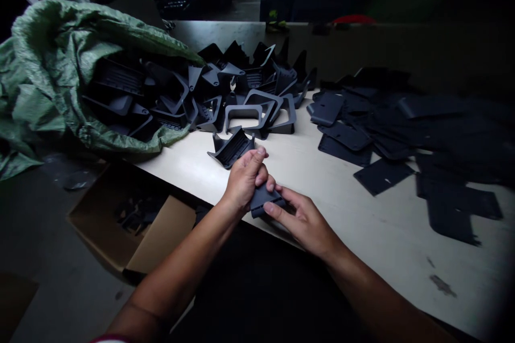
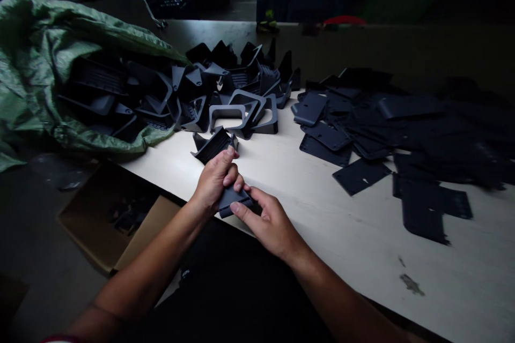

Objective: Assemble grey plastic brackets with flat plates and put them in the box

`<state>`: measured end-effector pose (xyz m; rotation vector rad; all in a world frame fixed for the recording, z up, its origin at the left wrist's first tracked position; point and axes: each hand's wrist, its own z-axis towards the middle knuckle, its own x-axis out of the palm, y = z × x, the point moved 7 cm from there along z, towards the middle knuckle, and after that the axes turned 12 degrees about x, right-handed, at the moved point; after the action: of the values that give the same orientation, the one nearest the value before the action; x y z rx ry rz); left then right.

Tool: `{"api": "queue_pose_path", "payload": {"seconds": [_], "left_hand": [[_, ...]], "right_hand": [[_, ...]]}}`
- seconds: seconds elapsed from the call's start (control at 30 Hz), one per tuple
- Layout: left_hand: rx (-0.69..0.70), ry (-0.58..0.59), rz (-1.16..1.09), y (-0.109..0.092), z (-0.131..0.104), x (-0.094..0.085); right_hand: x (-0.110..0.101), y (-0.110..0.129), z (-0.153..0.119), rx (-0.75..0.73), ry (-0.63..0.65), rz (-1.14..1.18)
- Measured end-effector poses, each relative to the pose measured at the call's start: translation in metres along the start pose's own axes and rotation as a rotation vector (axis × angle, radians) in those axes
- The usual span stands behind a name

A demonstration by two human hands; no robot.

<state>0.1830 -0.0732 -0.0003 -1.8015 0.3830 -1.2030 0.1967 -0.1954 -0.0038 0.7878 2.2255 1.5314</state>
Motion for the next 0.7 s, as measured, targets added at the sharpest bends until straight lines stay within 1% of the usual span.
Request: {"api": "queue_pose_path", "payload": {"seconds": [0.1,0.23,0.4,0.5,0.57,0.7], "left_hand": [[-0.040,0.008,-0.008,0.011,0.007,-0.003],[-0.097,0.044,-0.028,0.016,0.015,0.000],[-0.164,0.071,-0.039,0.019,0.023,0.002],[-0.193,0.074,-0.035,0.020,0.024,0.004],[-0.193,0.067,-0.021,0.018,0.023,0.005],[-0.171,0.057,-0.015,0.015,0.020,0.005]], "right_hand": [[-0.004,-0.008,0.006,0.007,0.024,0.005],[-0.006,-0.010,0.009,0.043,0.039,0.042],[-0.005,-0.009,0.012,0.029,-0.006,0.091],[-0.003,-0.011,0.012,0.005,-0.070,0.148],[-0.002,-0.014,0.011,-0.004,-0.106,0.189],[0.000,-0.016,0.011,-0.017,-0.133,0.211]]}}
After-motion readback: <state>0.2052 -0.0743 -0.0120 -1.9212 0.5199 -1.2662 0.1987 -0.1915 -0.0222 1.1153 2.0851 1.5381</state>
